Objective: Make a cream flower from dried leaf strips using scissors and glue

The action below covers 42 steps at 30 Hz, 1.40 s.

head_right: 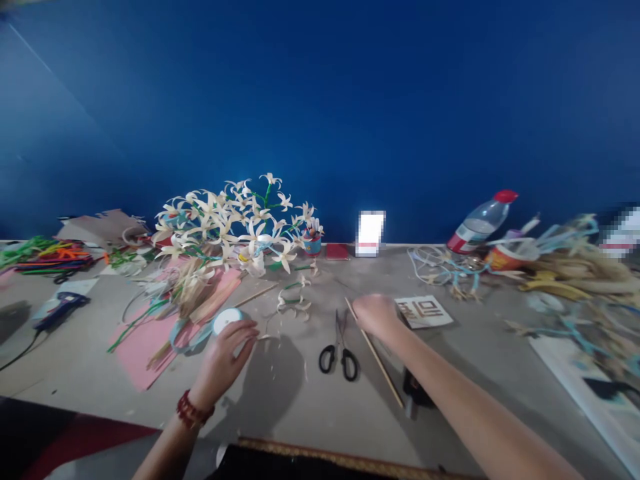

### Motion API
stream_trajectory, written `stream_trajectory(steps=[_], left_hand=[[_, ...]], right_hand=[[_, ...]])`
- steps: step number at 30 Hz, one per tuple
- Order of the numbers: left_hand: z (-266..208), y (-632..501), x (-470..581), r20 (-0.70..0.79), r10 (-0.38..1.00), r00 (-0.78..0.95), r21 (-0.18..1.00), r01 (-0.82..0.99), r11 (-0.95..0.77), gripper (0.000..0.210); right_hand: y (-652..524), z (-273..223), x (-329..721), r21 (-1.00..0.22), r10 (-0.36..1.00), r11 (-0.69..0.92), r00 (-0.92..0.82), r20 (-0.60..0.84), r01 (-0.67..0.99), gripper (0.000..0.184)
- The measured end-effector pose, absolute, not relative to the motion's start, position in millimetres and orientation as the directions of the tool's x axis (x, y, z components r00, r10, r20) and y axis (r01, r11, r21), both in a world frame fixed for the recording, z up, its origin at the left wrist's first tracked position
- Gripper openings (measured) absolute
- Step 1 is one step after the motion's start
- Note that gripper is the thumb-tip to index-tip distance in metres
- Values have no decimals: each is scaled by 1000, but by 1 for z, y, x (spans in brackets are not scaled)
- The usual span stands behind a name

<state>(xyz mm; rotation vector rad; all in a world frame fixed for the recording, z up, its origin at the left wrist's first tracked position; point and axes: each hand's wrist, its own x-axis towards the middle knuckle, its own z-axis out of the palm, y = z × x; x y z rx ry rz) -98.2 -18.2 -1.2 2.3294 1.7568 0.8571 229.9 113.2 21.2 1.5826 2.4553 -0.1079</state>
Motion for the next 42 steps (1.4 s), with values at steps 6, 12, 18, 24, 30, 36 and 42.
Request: stream_trajectory(steps=[6, 12, 18, 24, 30, 36, 42], left_hand=[[6, 36, -83, 144, 975, 170, 186, 963, -196, 17], [-1, 56, -69, 90, 985, 148, 110, 981, -158, 14], [-4, 59, -78, 111, 990, 92, 130, 986, -106, 19], [15, 41, -92, 204, 979, 17, 275, 959, -74, 17], [22, 0, -45, 117, 976, 184, 907, 381, -180, 15], [15, -7, -17, 115, 968, 222, 960, 224, -165, 11], [11, -8, -25, 180, 933, 313, 882, 370, -294, 8]], right_hand=[[114, 30, 247, 4, 913, 330, -318, -255, 944, 17], [109, 34, 259, -85, 936, 272, -284, -208, 959, 17], [95, 43, 259, -182, 940, 280, -307, -146, 943, 17], [65, 50, 248, -351, 937, 293, -340, -78, 889, 16], [21, 44, 194, -922, 905, 185, -425, 25, 340, 19], [8, 27, 165, -995, 947, 65, -320, 37, 79, 24], [6, 5, 167, -993, 943, 56, -334, 17, 107, 9]])
